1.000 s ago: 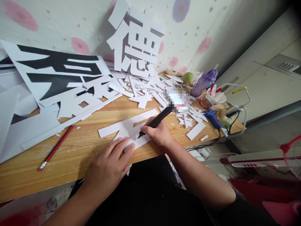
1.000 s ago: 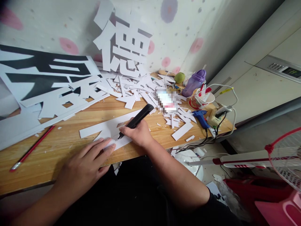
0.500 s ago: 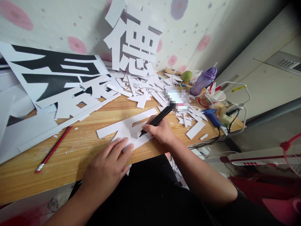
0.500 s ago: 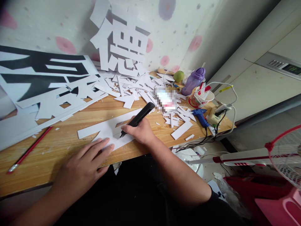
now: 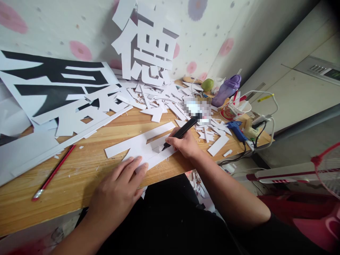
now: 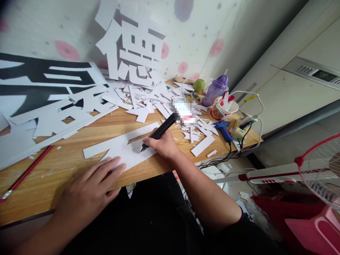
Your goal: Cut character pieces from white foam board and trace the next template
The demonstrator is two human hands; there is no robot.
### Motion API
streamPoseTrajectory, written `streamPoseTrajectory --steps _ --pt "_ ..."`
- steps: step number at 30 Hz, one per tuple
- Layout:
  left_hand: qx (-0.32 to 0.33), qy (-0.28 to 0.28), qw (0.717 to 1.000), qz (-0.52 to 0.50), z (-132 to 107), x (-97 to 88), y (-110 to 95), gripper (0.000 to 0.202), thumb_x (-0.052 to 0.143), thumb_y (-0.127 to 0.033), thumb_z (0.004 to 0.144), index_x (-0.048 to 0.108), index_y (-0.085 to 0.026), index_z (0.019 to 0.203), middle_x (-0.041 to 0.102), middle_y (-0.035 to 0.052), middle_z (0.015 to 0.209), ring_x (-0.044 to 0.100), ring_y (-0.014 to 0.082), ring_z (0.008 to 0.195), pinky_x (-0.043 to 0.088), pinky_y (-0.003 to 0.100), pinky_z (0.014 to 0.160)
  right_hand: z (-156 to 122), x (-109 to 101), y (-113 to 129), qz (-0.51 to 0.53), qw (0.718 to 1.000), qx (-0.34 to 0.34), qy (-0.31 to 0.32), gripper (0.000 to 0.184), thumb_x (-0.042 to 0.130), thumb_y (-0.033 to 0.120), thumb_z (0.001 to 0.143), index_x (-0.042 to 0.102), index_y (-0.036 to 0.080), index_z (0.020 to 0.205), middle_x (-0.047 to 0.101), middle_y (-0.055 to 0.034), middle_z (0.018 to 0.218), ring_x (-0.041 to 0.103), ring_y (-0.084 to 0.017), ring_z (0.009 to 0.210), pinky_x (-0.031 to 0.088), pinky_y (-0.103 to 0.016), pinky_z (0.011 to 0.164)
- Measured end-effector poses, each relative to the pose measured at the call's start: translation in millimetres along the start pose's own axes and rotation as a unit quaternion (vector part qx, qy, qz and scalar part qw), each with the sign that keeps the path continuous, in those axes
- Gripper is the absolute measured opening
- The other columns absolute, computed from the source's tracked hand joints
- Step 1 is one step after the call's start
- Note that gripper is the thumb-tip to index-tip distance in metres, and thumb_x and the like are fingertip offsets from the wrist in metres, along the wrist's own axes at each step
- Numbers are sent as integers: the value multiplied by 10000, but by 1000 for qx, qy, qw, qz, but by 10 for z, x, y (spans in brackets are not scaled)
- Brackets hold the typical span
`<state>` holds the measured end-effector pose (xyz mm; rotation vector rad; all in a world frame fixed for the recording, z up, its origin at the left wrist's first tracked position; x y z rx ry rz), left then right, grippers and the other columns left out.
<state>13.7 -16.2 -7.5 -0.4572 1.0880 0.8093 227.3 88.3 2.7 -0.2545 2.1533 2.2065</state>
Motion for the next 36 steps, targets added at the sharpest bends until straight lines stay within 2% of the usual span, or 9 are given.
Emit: streamPoseTrajectory --steps 12,19,25,31,36 --pt "9 0 1000 5 -2 5 -4 469 578 -181 840 564 -195 1309 596 81 1388 575 297 1211 482 445 970 45 -175 32 -23 1000 1 -9 220 737 354 648 608 177 632 548 48 504 436 -83 401 358 -223 390" --pt "14 0 1000 6 11 22 3 471 573 -190 842 559 -191 1313 596 90 1384 573 307 1214 464 447 995 99 -263 -29 -28 1000 -9 6 222 764 356 644 628 181 656 595 40 565 517 -104 489 409 -222 462" --pt "28 0 999 28 -3 41 9 476 554 -212 857 544 -190 1332 585 85 1400 571 304 1214 469 453 976 158 -364 -94 6 1000 -5 -6 241 767 353 644 598 181 631 612 24 526 485 -99 437 382 -221 422" --pt "35 -1 999 41 3 40 7 477 539 -195 861 540 -174 1337 584 98 1400 578 303 1205 467 458 969 190 -386 -117 33 999 -13 -8 211 763 314 636 601 179 633 625 13 525 543 -122 446 409 -228 413" --pt "36 2 999 39 -16 51 24 484 552 -225 863 537 -182 1345 579 90 1407 572 299 1211 456 451 980 207 -380 -127 63 998 -2 -12 199 750 286 611 579 182 609 596 31 501 513 -107 408 434 -231 407"
Point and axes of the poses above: each hand's wrist, its own z-axis towards the middle knuckle, its own x-axis out of the palm, y = z × x, the point moved 5 cm from there along z, towards the middle knuckle
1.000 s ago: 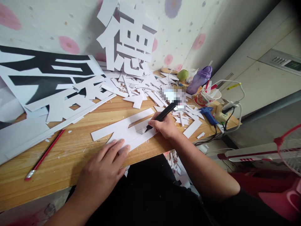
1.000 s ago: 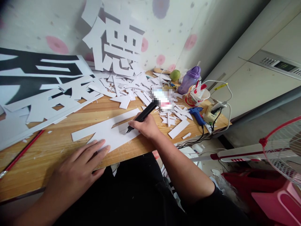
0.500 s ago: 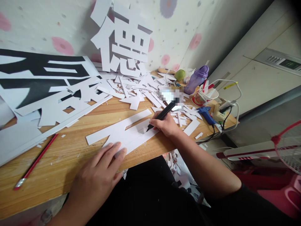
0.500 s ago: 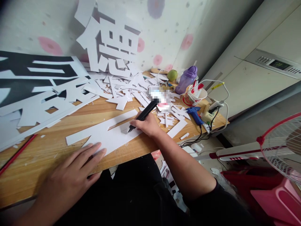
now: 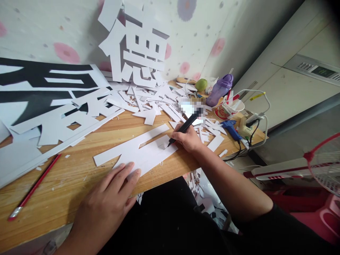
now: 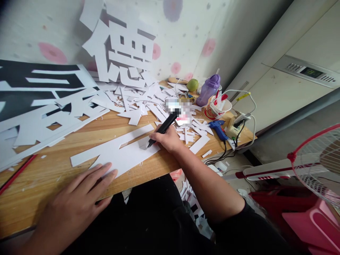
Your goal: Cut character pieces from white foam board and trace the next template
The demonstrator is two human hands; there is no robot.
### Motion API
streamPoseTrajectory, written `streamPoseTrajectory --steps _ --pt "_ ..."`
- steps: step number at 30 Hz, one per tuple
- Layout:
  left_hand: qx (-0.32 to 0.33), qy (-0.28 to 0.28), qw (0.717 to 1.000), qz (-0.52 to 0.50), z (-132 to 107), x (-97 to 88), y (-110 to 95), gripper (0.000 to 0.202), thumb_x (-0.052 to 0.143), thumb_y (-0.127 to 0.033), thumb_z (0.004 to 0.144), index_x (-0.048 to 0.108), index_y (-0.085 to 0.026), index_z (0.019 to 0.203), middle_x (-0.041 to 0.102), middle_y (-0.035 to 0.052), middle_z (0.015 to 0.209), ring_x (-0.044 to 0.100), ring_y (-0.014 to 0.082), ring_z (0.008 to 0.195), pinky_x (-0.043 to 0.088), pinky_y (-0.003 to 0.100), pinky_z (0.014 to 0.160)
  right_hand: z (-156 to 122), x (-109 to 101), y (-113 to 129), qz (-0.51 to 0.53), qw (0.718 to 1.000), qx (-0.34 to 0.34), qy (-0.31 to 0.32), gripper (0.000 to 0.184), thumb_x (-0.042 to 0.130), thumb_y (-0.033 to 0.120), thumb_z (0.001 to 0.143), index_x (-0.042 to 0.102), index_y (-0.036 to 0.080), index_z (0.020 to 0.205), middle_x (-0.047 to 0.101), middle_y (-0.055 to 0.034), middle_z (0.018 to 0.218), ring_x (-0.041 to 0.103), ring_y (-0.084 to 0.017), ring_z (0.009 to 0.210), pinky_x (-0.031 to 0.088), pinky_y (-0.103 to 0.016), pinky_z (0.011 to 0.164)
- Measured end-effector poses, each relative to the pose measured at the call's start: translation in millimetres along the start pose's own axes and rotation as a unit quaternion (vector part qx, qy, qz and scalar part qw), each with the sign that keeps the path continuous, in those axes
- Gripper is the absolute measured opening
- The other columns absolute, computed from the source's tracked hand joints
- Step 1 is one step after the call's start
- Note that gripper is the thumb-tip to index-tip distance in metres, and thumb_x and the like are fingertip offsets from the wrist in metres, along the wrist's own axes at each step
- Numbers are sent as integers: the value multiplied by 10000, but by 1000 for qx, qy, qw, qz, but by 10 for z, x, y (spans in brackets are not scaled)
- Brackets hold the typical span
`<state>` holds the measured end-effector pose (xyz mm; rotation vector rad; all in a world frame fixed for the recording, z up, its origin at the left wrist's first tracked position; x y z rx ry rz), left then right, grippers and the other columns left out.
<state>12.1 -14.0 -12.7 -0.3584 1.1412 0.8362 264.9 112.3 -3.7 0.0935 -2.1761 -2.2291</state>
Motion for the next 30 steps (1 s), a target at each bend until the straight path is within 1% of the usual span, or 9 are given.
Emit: streamPoseTrajectory --steps 8,11,14,16,20,22,26,28,30 --pt "-9 -9 1000 -12 8 -22 -9 455 517 -200 871 550 -184 1325 589 90 1393 571 300 1211 443 450 989 0 5 -6 43 999 14 -30 177 745 228 586 577 179 615 587 44 513 560 -130 423 483 -240 393" --pt "-1 -8 1000 -11 13 -19 -14 461 524 -218 873 549 -185 1332 585 85 1400 570 296 1211 444 439 990 3 15 -28 41 999 15 -29 179 747 230 595 577 178 617 592 41 522 559 -125 427 465 -223 377" --pt "-6 -14 1000 -9 11 -16 -7 457 533 -212 864 564 -187 1319 596 80 1387 571 296 1210 457 429 973 -9 12 -21 62 997 -1 -34 194 762 218 591 573 177 609 548 61 489 526 -96 421 455 -196 391" --pt "-13 -19 1000 -12 14 -15 -9 451 537 -206 860 574 -195 1310 603 74 1378 569 295 1216 462 426 972 -38 -22 17 103 992 -14 -67 218 769 233 594 557 183 605 490 85 461 473 -70 398 481 -195 416" --pt "-35 -19 999 -35 34 -21 -31 428 537 -196 865 595 -213 1289 616 64 1366 571 285 1224 450 427 1009 -166 -67 164 162 974 -53 -149 284 786 350 638 543 204 661 419 121 445 347 -42 354 544 -236 456" --pt "-49 -23 997 -48 42 -38 -41 404 517 -188 874 611 -196 1266 627 81 1351 572 288 1225 440 434 1024 -254 18 222 152 977 -68 -136 310 818 371 621 574 200 707 448 117 459 349 -44 358 545 -245 457" --pt "-44 -32 997 -50 42 -68 -73 406 500 -180 871 612 -163 1260 622 112 1352 564 302 1238 432 440 1035 -480 343 176 82 990 -60 -97 337 835 393 620 577 192 699 514 78 485 441 -78 383 512 -260 444" --pt "-41 -31 998 -49 38 -71 -82 409 509 -176 861 611 -143 1256 619 120 1354 562 309 1240 433 444 1035 -607 496 153 12 989 -83 -121 353 818 412 649 533 203 656 532 57 502 482 -99 421 480 -255 437" --pt "-47 -33 997 -54 36 -72 -82 405 508 -160 853 618 -120 1241 623 125 1350 566 312 1235 438 444 1032 -718 622 185 -69 975 -137 -162 340 782 407 688 505 214 645 549 41 539 525 -119 478 483 -261 466"
Point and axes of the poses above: each hand's wrist, its own z-axis towards the middle knuckle, its own x-axis out of the palm, y = z × x, the point moved 5 cm from there along z, towards the middle knuckle
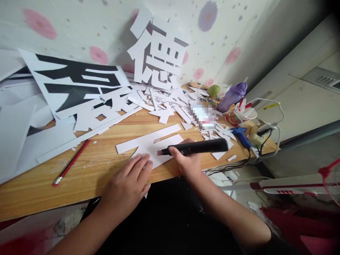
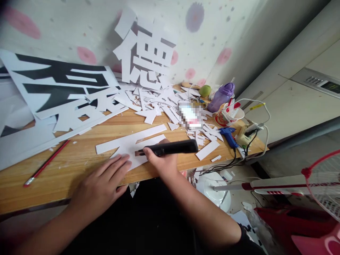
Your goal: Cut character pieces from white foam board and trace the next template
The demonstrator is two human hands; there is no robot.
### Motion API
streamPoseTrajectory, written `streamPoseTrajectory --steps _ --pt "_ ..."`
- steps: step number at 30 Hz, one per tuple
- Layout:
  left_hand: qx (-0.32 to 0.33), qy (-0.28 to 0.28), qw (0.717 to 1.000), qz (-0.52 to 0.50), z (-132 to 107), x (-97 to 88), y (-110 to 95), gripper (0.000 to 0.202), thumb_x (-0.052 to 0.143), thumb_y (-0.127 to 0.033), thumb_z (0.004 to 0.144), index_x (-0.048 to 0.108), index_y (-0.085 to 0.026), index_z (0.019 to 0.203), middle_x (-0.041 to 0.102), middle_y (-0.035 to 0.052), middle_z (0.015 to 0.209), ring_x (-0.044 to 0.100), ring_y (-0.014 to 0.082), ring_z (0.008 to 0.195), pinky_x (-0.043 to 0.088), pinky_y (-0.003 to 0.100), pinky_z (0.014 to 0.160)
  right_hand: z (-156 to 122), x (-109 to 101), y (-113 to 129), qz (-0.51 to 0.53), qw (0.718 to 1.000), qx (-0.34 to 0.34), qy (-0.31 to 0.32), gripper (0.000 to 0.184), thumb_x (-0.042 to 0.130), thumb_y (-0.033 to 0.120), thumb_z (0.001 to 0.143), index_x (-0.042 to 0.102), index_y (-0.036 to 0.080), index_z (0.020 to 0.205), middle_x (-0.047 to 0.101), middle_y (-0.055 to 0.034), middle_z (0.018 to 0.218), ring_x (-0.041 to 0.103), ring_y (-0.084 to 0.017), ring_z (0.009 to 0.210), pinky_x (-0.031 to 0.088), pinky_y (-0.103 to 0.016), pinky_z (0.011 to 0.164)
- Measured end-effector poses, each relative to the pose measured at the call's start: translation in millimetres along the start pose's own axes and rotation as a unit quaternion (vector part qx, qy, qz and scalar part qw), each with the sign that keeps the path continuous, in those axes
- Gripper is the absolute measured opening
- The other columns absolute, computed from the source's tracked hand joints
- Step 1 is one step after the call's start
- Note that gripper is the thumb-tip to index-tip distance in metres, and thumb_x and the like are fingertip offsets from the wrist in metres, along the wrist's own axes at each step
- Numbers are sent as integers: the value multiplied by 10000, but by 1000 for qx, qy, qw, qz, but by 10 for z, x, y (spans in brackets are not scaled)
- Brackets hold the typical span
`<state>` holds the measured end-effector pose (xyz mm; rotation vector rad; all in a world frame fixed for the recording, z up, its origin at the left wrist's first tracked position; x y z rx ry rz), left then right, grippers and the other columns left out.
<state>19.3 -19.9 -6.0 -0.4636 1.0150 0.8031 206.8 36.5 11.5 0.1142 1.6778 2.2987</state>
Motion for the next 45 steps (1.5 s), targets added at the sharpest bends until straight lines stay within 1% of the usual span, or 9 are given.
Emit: streamPoseTrajectory --steps 4,8,14,22,28,33,35,40,45 --pt "-9 -9 1000 -11 0 -4 -2 409 492 -125 844 627 -90 1228 634 128 1337 580 313 1213 451 446 1019 -101 140 152 -91 989 -116 -32 194 693 371 765 575 225 814 642 -4 702 639 -168 636 553 -304 593" --pt "-8 -15 1000 -10 -6 3 -1 403 508 -149 859 630 -86 1238 638 128 1331 586 318 1203 458 456 1019 -103 220 134 -120 978 -170 -25 169 664 364 802 571 232 851 665 -3 719 667 -169 631 565 -306 599" --pt "-9 -17 1000 -16 -1 10 9 390 485 -161 874 645 -93 1223 660 121 1301 598 309 1187 481 457 1004 -153 258 -18 -177 971 -160 14 196 700 382 807 608 221 872 677 3 692 676 -171 568 554 -304 560" --pt "-10 -28 1000 -11 5 -1 8 371 442 -189 911 665 -91 1190 671 122 1282 612 312 1171 498 458 987 -144 277 57 -205 955 -214 13 168 689 342 822 594 219 886 680 9 695 665 -158 574 537 -283 547" --pt "-12 -32 999 -15 12 -18 0 365 434 -190 919 669 -96 1182 673 123 1280 615 308 1167 499 454 987 -151 295 65 -227 957 -181 22 188 694 377 805 609 215 851 682 4 665 662 -172 563 535 -295 559" --pt "-17 -16 999 -23 11 -37 7 368 502 -148 866 657 -100 1196 669 116 1287 599 308 1194 495 456 1004 -188 342 84 -262 953 -142 54 200 692 400 793 588 231 766 663 6 614 637 -166 525 499 -275 515" --pt "-22 -9 999 -28 4 -36 10 390 530 -137 842 647 -101 1212 661 121 1300 587 314 1213 497 463 1007 -202 355 99 -272 948 -152 59 199 687 381 793 564 234 735 639 16 585 612 -152 497 479 -262 501" --pt "-41 -2 999 -35 -8 -23 12 457 575 -114 812 616 -122 1267 636 101 1342 579 312 1223 513 463 991 -244 355 205 -294 923 -239 73 196 661 328 790 517 240 692 564 32 539 533 -129 459 454 -261 502" --pt "-46 5 998 -42 -16 -2 22 448 587 -120 823 615 -149 1270 634 75 1349 577 301 1224 508 460 994 -309 321 237 -294 929 -213 68 232 638 342 797 477 257 653 538 27 541 513 -146 480 457 -291 514"
Point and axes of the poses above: each hand's wrist, its own z-axis towards the middle knuckle, its own x-axis out of the palm, y = z × x, the point moved 5 cm from there along z, towards the middle knuckle
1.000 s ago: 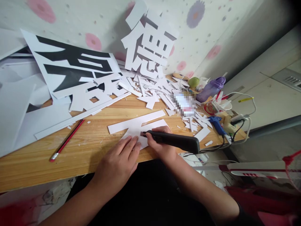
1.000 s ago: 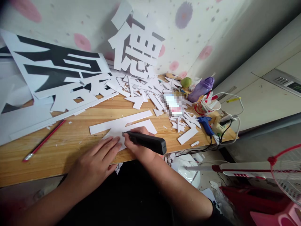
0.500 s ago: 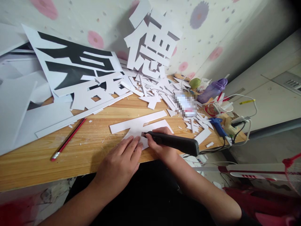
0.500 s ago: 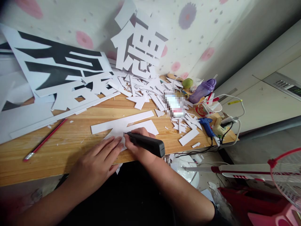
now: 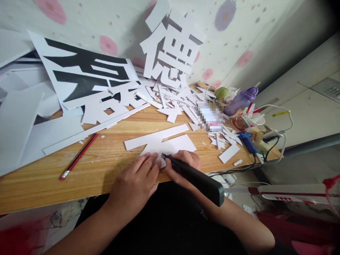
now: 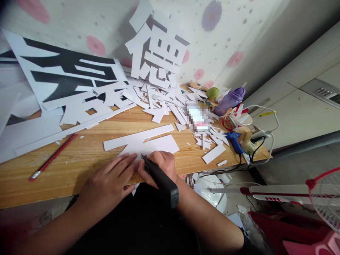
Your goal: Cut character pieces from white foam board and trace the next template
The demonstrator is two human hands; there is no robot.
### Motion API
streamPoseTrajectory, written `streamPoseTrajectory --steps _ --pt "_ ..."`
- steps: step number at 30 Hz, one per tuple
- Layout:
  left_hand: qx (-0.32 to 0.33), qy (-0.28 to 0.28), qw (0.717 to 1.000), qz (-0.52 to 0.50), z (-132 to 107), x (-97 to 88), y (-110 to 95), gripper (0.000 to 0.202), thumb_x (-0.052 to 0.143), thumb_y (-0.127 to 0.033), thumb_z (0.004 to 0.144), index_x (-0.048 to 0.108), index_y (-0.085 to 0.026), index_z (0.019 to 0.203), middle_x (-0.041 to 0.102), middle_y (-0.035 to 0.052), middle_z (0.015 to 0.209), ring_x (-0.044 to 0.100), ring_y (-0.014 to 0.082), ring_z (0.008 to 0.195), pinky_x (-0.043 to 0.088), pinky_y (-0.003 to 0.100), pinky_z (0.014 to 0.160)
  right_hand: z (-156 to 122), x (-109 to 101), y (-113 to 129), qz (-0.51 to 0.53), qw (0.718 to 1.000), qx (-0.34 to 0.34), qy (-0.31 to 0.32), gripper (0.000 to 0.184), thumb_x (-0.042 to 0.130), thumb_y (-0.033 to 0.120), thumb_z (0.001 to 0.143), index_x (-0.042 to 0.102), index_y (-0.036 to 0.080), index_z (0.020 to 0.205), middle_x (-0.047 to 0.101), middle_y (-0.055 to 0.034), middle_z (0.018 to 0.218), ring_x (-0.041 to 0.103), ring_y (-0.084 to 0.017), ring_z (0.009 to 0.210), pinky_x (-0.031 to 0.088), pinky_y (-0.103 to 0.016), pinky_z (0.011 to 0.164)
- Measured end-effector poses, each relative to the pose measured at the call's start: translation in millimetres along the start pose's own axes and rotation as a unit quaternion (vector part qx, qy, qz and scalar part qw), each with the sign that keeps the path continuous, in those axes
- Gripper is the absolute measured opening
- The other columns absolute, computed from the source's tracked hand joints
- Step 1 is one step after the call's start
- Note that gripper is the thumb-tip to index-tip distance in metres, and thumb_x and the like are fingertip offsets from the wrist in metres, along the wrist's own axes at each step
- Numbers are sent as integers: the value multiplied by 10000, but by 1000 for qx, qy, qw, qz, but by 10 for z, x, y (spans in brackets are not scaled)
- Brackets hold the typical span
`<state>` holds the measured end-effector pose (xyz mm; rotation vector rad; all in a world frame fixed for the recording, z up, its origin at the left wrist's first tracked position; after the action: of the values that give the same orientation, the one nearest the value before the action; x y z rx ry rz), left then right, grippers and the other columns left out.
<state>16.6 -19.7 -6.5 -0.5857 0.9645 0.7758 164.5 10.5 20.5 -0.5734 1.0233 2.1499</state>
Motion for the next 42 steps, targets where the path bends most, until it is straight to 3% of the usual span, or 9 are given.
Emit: streamPoseTrajectory --steps 3,5,9,11,15,19,25,30,42 --pt "1 0 1000 -1 3 1 9 437 579 -128 827 619 -153 1261 637 78 1344 576 300 1223 509 459 984 -31 -2 -5 25 999 20 1 219 647 340 785 490 258 656 530 33 523 503 -145 452 435 -291 481" --pt "0 3 1000 0 11 1 14 431 572 -128 825 624 -155 1251 641 81 1337 581 301 1213 508 462 977 -12 -69 -92 42 997 49 -35 186 674 347 769 532 251 696 561 29 546 536 -153 467 440 -289 477" --pt "1 10 1000 2 25 -6 11 397 545 -131 826 638 -155 1212 644 89 1326 579 302 1208 484 471 998 127 -381 -506 85 974 98 -187 187 699 363 759 567 232 752 615 13 642 596 -164 549 502 -304 543" --pt "0 11 1000 2 36 -17 9 375 537 -146 833 639 -155 1194 642 97 1323 574 305 1208 482 469 993 213 -486 -764 110 963 122 -211 184 678 374 773 589 220 821 627 9 682 614 -168 585 526 -320 586" --pt "-10 0 1000 -15 113 -48 -8 387 581 -289 831 630 -170 1196 649 112 1294 576 331 1183 453 514 1012 284 -472 -1075 120 969 159 -143 168 693 343 755 642 211 845 662 -5 722 648 -184 654 551 -346 657" --pt "33 1 999 -30 298 3 -146 502 651 -357 807 602 -134 1254 627 134 1333 551 331 1239 399 509 1088 235 -404 -1046 92 984 116 -96 121 702 316 765 659 222 828 695 -10 769 659 -183 694 555 -332 669" --pt "67 64 995 -24 603 255 -369 708 751 -431 725 563 -70 1305 547 198 1421 482 357 1331 425 473 1084 216 -366 -981 69 993 93 -27 148 698 349 803 671 229 886 716 -8 771 679 -174 676 554 -307 644" --pt "63 76 995 -33 661 365 -420 708 736 -421 740 538 -64 1318 532 223 1425 475 366 1335 429 478 1076 247 -384 -923 58 994 95 -18 146 702 358 791 666 229 847 714 -4 728 678 -166 638 551 -279 600" --pt "70 60 995 -28 658 373 -427 676 724 -365 712 584 -34 1284 551 223 1407 502 378 1308 445 483 1070 271 -393 -897 46 994 96 -16 116 679 345 797 667 230 812 715 1 694 684 -165 619 549 -274 598"
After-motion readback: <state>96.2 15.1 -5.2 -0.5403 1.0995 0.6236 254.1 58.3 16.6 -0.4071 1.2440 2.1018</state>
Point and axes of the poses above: each hand's wrist, its own z-axis towards the middle knuckle, its own x-axis out of the palm, y = z × x, the point moved 5 cm from there along z, towards the middle knuckle
